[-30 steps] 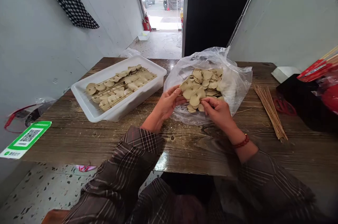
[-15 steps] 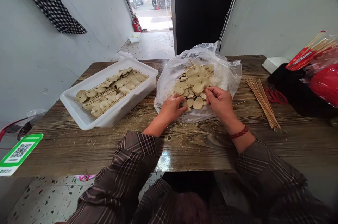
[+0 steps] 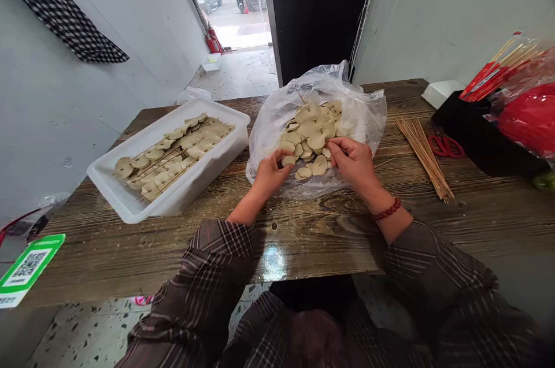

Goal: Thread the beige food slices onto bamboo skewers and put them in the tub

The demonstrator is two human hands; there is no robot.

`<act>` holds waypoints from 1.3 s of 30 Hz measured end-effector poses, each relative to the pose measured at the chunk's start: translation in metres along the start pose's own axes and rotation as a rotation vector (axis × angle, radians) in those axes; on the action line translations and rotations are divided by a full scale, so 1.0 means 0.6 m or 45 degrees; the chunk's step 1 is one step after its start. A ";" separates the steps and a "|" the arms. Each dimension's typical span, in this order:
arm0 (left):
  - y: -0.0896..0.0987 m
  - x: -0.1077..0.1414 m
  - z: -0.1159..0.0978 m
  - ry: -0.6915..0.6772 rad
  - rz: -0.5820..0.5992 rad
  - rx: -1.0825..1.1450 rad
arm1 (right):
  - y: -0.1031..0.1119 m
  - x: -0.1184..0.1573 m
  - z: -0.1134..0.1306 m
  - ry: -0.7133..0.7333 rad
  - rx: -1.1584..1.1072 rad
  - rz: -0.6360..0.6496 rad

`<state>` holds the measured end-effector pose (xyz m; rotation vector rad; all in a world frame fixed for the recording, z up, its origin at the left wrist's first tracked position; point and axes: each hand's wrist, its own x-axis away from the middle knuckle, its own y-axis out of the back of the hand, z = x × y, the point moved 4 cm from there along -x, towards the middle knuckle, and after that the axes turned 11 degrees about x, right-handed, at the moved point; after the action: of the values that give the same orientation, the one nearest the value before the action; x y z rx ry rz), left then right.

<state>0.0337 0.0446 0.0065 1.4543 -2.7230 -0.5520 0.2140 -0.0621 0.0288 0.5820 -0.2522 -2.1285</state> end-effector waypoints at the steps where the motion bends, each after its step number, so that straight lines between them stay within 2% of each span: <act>1: 0.004 0.000 -0.001 -0.001 -0.018 -0.055 | 0.000 0.000 0.000 -0.004 -0.002 0.003; 3: 0.008 0.002 -0.007 -0.066 -0.051 -0.240 | 0.000 0.000 0.000 -0.008 0.004 0.006; 7: 0.001 0.011 -0.029 -0.321 -0.050 -0.542 | -0.001 0.001 0.001 0.009 0.022 -0.001; 9: -0.009 0.015 -0.034 -0.387 0.035 -0.576 | -0.001 0.001 0.000 0.012 0.012 -0.002; 13: -0.033 0.021 -0.033 -0.400 0.319 -0.457 | -0.002 0.002 -0.004 0.001 0.015 0.008; 15: -0.039 0.022 -0.031 -0.383 0.363 -0.373 | -0.002 0.002 -0.004 0.002 0.024 0.006; 19: -0.033 0.017 -0.027 -0.291 0.266 -0.194 | -0.002 0.003 -0.004 0.015 0.035 0.000; 24: 0.013 0.007 -0.012 -0.005 -0.116 0.178 | 0.002 0.003 -0.002 0.016 0.036 -0.016; 26: 0.030 0.004 -0.008 0.079 -0.206 0.383 | 0.002 0.004 0.000 0.021 0.033 -0.008; 29: 0.048 0.001 -0.009 0.101 -0.305 0.630 | 0.002 0.005 0.003 0.026 0.024 0.001; 35: 0.063 -0.001 -0.017 0.103 -0.319 0.697 | 0.003 0.006 0.004 0.017 -0.012 -0.006; 39: 0.064 0.000 -0.023 0.018 -0.302 0.616 | 0.004 0.005 0.001 0.015 -0.015 -0.017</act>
<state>0.0053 0.0597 0.0314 1.8797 -2.8145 0.1395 0.2136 -0.0660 0.0292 0.5903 -0.2297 -2.1374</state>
